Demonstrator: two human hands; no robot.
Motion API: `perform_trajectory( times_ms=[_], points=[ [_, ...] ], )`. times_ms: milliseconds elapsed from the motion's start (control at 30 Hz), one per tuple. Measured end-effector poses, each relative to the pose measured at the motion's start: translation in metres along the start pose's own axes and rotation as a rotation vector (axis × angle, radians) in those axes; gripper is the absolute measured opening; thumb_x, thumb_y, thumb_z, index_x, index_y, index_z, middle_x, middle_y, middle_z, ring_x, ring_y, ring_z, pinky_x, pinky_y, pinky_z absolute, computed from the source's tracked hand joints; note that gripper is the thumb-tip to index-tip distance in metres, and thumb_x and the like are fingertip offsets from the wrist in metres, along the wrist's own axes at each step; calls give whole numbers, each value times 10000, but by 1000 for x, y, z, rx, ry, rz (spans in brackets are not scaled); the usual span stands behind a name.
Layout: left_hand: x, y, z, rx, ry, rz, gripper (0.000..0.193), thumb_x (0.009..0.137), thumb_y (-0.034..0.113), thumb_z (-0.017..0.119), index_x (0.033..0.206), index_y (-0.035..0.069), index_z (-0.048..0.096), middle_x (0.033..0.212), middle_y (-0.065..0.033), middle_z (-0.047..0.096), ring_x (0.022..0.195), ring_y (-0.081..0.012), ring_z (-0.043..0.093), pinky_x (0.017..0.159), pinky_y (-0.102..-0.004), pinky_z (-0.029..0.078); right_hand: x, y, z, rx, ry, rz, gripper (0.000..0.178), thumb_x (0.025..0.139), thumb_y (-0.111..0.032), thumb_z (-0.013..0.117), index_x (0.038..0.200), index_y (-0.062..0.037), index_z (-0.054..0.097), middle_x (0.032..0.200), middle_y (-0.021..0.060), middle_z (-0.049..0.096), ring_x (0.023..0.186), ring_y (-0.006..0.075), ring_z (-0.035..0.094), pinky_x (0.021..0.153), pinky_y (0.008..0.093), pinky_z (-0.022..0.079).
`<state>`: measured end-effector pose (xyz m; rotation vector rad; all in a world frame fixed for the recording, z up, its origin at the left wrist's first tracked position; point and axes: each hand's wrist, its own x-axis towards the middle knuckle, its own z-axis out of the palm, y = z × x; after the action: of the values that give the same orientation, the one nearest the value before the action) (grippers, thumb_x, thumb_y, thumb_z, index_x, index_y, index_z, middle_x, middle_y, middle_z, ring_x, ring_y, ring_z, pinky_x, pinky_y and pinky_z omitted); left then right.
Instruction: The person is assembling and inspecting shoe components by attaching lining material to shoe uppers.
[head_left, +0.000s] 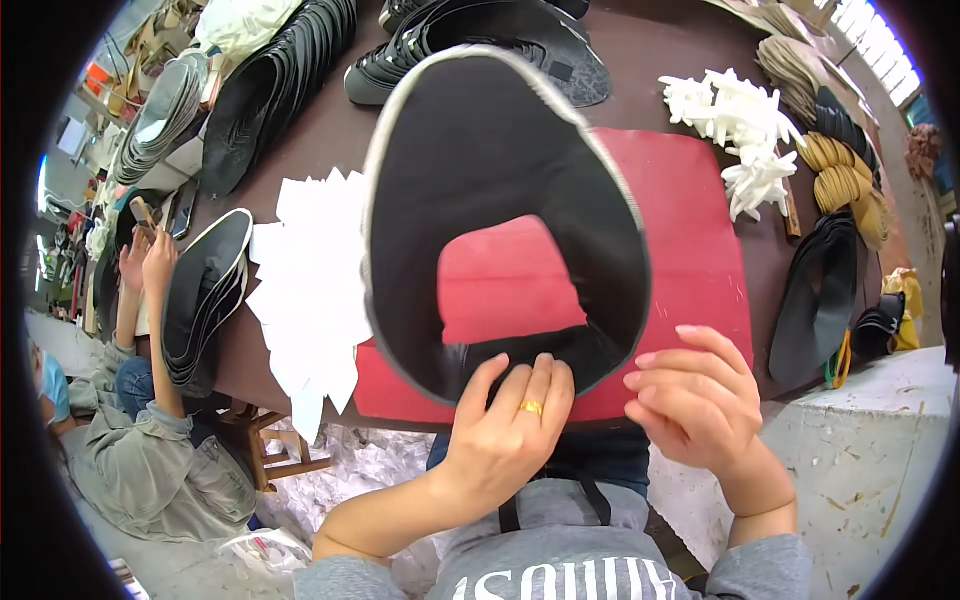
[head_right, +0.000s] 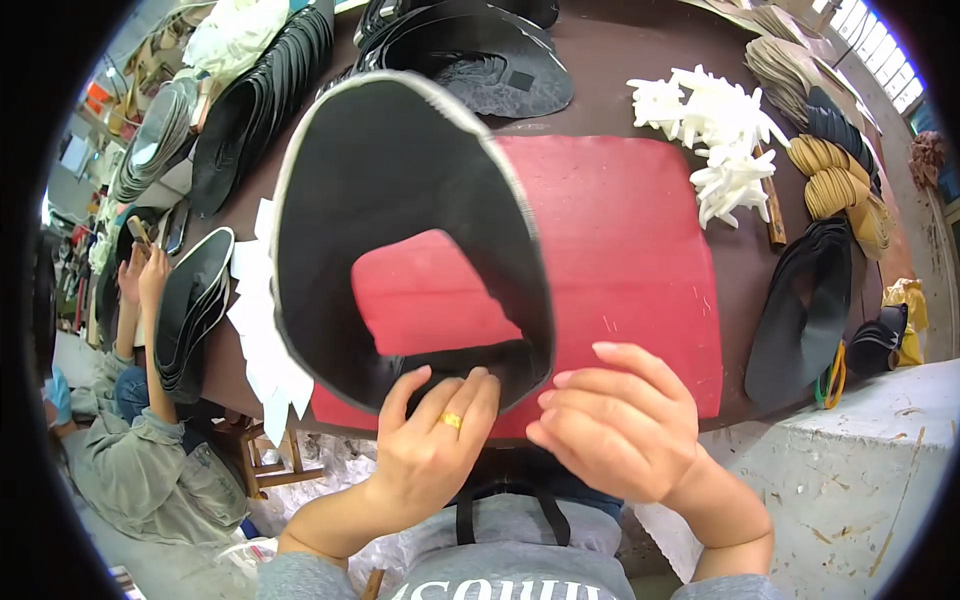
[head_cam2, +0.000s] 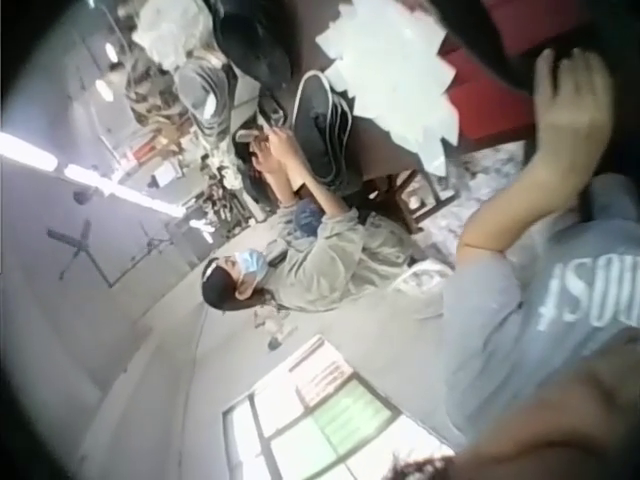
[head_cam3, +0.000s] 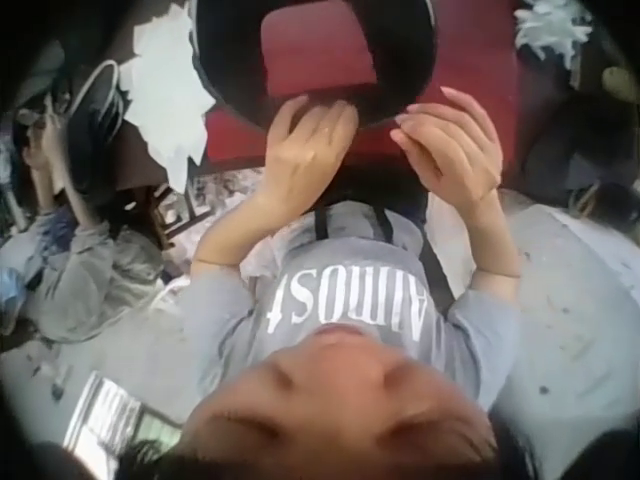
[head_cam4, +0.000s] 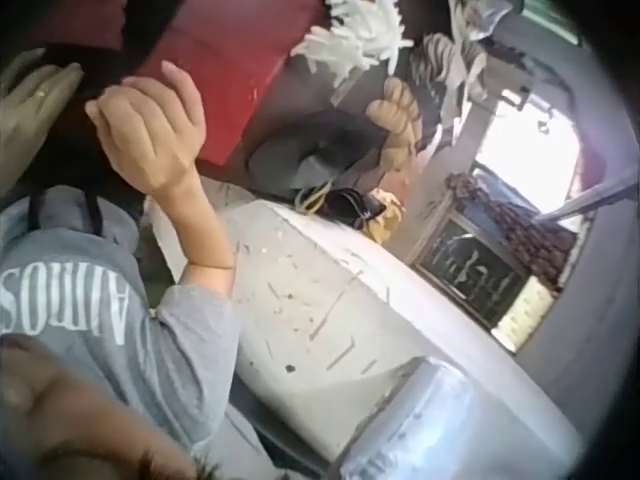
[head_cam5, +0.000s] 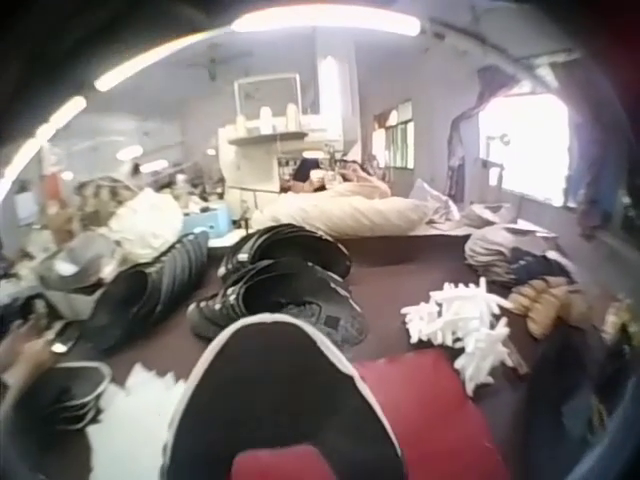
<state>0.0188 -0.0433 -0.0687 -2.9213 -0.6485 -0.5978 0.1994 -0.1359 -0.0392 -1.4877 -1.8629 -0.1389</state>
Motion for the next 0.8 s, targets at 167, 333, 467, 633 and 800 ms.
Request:
perform_trajectory(
  times_ms=[167,333,467,633,800],
  points=[
    [3,-20,-6,-144,-157,13,225,808,58,685,1029,57,646,999,-48,710,845,-170,660,919,-351,478,-15,6,16,122,169,175,132,843,-37,700,958,-55,640,971,82,725,835,212,685,922,370,518],
    [-14,-46,-21,-1097,38,-467,261,898,114,651,1152,60,625,1040,-85,705,904,-212,675,908,-362,498,-8,-9,24,660,322,527,382,844,-53,684,1209,-3,583,1096,117,692,941,231,654,932,352,500],
    [-2,-24,-25,-1837,413,-677,264,968,182,592,1201,59,609,1043,-87,708,914,-224,676,878,-357,517,15,-17,44,546,121,336,617,784,-147,772,1339,-26,533,1169,97,663,1123,263,586,987,354,458],
    [-9,-21,-14,-2373,764,-782,295,1027,264,497,1210,63,610,1045,-93,713,922,-231,676,847,-353,534,29,-15,58,593,161,163,466,704,-96,815,1137,-55,648,1094,57,678,1130,250,572,990,364,449],
    [-26,-26,-12,-2463,806,-970,322,1049,326,429,1103,82,632,960,-86,693,867,-208,655,787,-327,517,23,-19,64,555,74,119,350,669,-41,817,992,-62,683,1045,38,681,1099,246,580,969,368,458]
  ],
)
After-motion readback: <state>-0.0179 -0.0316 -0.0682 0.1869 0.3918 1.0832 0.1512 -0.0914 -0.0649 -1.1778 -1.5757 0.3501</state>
